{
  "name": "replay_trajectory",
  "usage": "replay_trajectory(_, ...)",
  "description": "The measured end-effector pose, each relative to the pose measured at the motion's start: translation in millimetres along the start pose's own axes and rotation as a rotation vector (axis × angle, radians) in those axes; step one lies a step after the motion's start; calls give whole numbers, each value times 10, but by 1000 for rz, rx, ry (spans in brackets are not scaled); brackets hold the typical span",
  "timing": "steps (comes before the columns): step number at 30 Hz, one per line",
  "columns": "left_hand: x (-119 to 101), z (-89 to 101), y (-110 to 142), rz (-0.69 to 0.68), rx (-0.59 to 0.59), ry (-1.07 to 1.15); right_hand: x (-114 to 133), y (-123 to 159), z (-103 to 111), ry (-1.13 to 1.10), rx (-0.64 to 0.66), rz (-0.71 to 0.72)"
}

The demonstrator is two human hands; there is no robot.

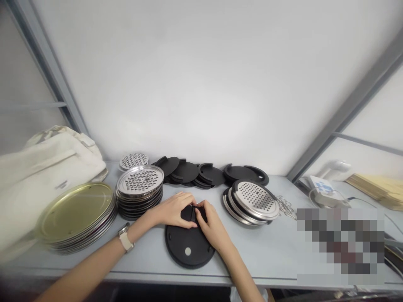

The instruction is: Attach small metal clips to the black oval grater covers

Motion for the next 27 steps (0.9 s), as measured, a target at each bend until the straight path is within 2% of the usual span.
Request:
replay_trajectory(20, 42, -1, -9, 4, 10, 64, 36, -8, 16, 5, -19, 6)
replay_trajectory(27, 53, -26, -32, -4, 3, 13, 41, 3, 25, 4, -20, 6)
Point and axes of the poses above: each hand's wrist, its own y-axis away from the middle knuckle, its own z-axis out of the back of the hand, x = y × z, the point moved 7 cm from there along -y, towards the middle knuckle, and after that the axes turned 8 degrees about x, right-handed, at the moved point
